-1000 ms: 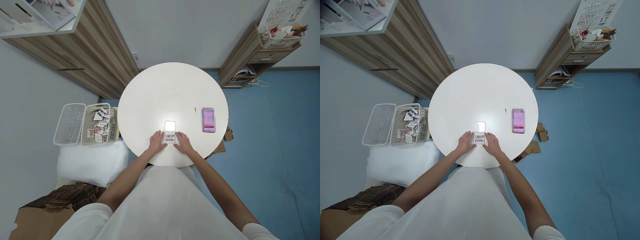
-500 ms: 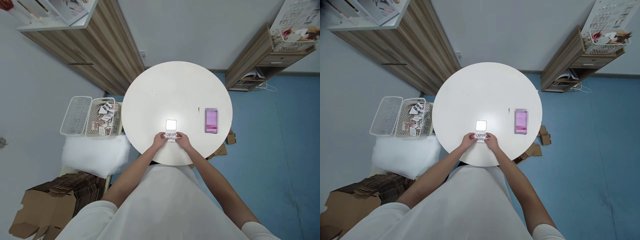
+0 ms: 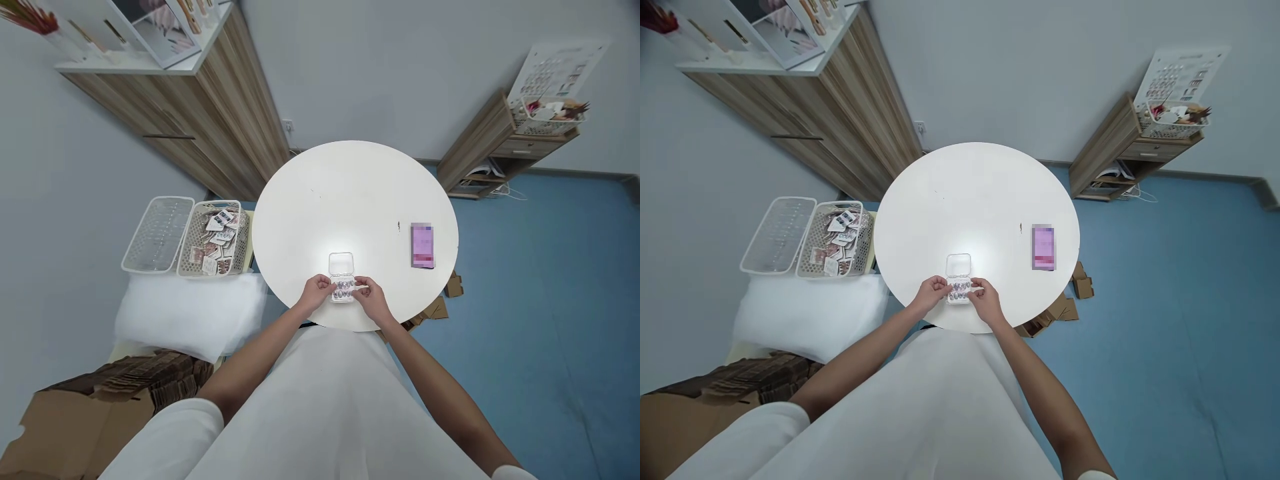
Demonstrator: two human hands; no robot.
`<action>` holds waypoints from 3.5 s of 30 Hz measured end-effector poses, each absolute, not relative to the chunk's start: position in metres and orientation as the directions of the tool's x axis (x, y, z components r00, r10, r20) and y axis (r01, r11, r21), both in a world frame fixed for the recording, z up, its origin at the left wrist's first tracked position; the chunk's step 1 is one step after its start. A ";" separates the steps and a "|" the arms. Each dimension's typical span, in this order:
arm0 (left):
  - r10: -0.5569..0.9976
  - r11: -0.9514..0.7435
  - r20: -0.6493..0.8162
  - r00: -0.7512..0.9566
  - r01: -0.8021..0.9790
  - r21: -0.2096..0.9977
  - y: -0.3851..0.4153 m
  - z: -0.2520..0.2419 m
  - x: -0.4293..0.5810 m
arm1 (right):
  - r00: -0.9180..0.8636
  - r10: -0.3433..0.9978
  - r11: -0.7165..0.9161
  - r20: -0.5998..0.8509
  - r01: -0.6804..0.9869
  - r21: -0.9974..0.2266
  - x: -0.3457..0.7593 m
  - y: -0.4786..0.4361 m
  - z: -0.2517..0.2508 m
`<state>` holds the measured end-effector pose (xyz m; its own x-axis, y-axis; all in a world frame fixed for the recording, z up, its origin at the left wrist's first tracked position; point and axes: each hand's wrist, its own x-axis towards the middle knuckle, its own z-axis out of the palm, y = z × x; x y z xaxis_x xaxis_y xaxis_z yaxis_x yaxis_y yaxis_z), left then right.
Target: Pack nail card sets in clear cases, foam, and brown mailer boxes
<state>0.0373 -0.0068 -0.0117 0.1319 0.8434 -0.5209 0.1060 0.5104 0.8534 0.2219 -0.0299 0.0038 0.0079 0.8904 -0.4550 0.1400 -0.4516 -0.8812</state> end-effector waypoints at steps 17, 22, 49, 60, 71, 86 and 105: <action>0.724 0.657 -0.565 0.395 -0.145 0.740 -0.019 0.006 -0.020 | 0.156 0.881 -0.443 -0.447 -0.057 -0.894 0.170 -0.049 0.017; 0.719 0.655 -0.544 0.433 -0.161 0.738 -0.018 0.005 -0.030 | -0.019 0.826 -0.560 -0.563 -0.144 -0.816 0.169 -0.034 0.026; 0.656 0.731 -0.553 0.513 -0.249 0.636 -0.011 0.002 -0.037 | 0.014 0.831 -0.529 -0.556 -0.288 -0.798 0.148 -0.063 0.038; 0.686 0.698 -0.539 0.488 -0.233 0.677 -0.012 0.010 -0.027 | 0.046 0.815 -0.543 -0.578 -0.285 -0.790 0.151 -0.060 0.032; 0.716 0.252 -0.375 0.589 0.283 0.925 -0.025 0.031 -0.015 | -0.080 0.825 -0.564 -0.559 -0.066 -0.823 0.183 -0.062 0.052; 0.749 0.114 -0.385 0.539 0.467 0.877 -0.013 0.017 0.025 | -0.054 0.886 -0.441 -0.461 0.213 -0.872 0.227 -0.044 0.025; 0.972 0.069 -0.174 0.156 0.519 0.852 -0.024 0.009 -0.019 | -0.354 0.881 -0.095 -0.315 0.520 -0.849 0.183 -0.006 0.012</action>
